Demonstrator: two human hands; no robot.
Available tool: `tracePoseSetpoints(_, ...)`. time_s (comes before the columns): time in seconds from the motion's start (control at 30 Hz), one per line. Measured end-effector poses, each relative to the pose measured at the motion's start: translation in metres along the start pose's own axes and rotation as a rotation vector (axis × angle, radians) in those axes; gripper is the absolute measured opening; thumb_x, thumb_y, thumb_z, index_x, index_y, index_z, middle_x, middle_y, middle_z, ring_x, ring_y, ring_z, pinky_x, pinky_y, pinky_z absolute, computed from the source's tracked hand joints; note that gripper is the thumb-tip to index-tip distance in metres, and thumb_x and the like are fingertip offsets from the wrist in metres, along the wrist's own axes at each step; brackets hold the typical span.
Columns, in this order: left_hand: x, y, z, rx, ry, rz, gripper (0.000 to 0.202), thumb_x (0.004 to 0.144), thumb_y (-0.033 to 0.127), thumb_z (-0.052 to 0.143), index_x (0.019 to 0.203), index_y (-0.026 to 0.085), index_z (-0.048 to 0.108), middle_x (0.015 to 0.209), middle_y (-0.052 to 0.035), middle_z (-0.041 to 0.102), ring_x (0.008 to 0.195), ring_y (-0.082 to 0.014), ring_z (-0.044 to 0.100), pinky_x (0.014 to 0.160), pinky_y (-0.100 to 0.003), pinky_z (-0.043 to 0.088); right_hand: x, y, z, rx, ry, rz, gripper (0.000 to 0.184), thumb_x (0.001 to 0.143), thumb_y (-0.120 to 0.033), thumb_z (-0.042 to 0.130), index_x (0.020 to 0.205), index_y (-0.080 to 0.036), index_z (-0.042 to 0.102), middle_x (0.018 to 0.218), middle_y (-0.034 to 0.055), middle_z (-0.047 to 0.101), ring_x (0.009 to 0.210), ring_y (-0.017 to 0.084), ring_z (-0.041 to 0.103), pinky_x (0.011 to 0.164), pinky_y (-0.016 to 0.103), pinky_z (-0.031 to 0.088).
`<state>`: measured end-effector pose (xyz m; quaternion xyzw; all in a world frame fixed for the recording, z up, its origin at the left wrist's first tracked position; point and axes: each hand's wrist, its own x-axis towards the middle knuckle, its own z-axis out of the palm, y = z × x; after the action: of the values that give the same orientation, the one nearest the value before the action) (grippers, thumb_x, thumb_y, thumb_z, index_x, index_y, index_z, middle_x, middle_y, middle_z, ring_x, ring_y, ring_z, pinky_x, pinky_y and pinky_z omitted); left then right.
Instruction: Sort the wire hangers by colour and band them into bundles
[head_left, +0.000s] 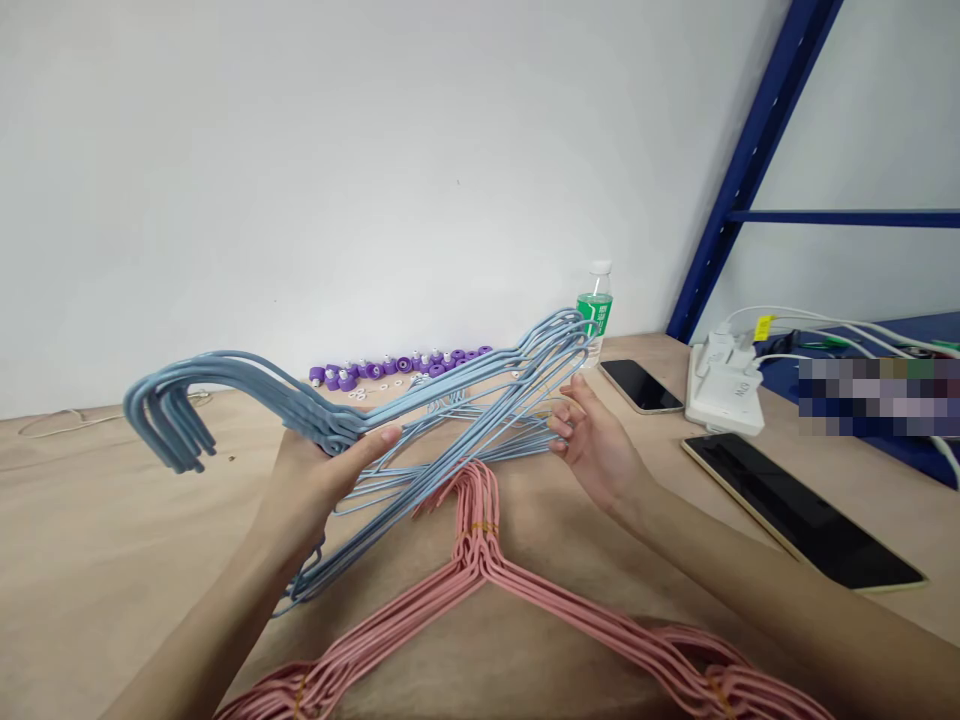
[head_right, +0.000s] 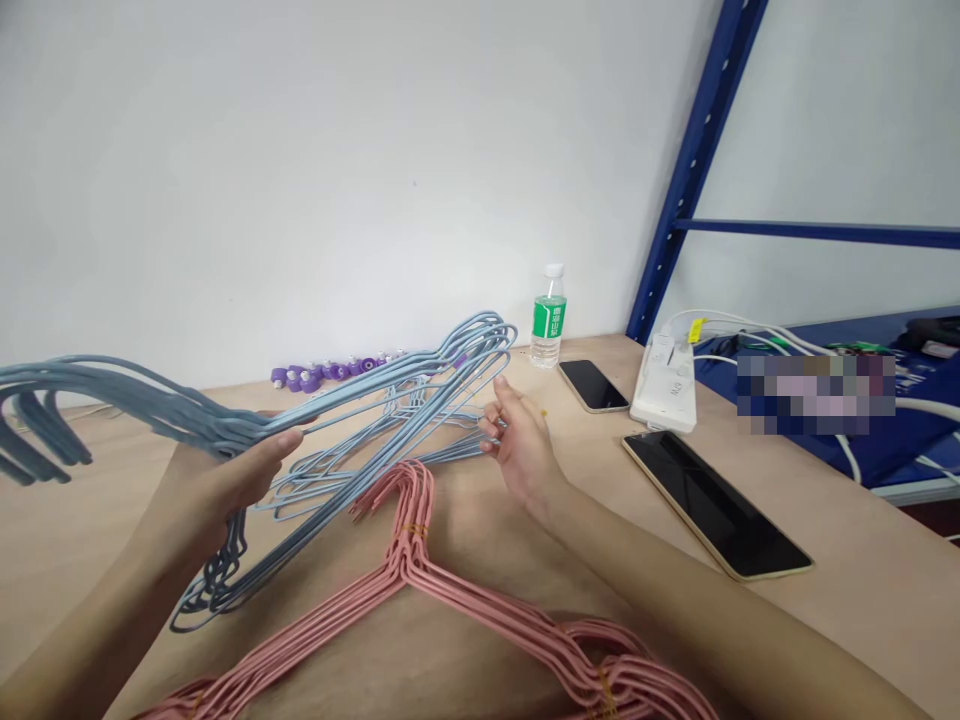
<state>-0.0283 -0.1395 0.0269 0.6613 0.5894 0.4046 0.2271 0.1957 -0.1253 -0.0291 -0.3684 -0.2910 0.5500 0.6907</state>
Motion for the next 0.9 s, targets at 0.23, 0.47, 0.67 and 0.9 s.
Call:
tracePoseSetpoints(0.23,-0.001,0.010,-0.004,-0.062,-0.054,-0.035,0.031,0.059,0.048,0.059,0.053,0.022,0.044,0.042,0.0059,0.027,0.044,-0.0121,0.031,0.041,-0.025,0.027,0.003,-0.011,-0.002,0.032,-0.192,-0.103,0.049,0.050,-0.059,0.071,0.070,-0.023,0.045,0.059,-0.0050,0.044,0.056,0.012,0.044,0.054,0.026,0.042)
tracePoseSetpoints(0.47,0.015,0.004,-0.021,-0.026,-0.222,0.032,0.033,0.051,0.046,0.064,0.069,0.019,0.061,0.063,-0.0041,0.060,0.064,-0.0204,0.053,0.053,-0.027,0.043,0.001,-0.005,-0.011,-0.140,-0.271,-0.210,0.042,0.057,-0.055,0.064,0.079,-0.025,0.045,0.070,-0.0009,0.054,0.076,0.020,0.053,0.062,0.033,0.042)
tracePoseSetpoints(0.67,0.024,-0.003,-0.031,0.034,-0.273,0.036,0.027,0.050,0.043,0.062,0.066,0.022,0.062,0.062,-0.0029,0.062,0.061,-0.0199,0.056,0.054,-0.026,0.046,-0.008,-0.004,-0.010,-0.171,-0.314,-0.225,0.048,0.057,-0.054,0.065,0.084,-0.025,0.040,0.061,-0.0053,0.038,0.053,0.012,0.038,0.048,0.026,0.032)
tracePoseSetpoints(0.9,0.021,-0.003,-0.034,0.041,-0.458,0.063,0.027,0.056,0.040,0.058,0.070,0.018,0.065,0.067,-0.0027,0.066,0.067,-0.0186,0.060,0.061,-0.025,0.047,-0.002,-0.014,-0.013,-0.260,-0.636,-0.067,0.051,0.056,-0.051,0.070,0.088,-0.023,0.041,0.061,-0.0071,0.029,0.049,0.008,0.024,0.044,0.022,0.021)
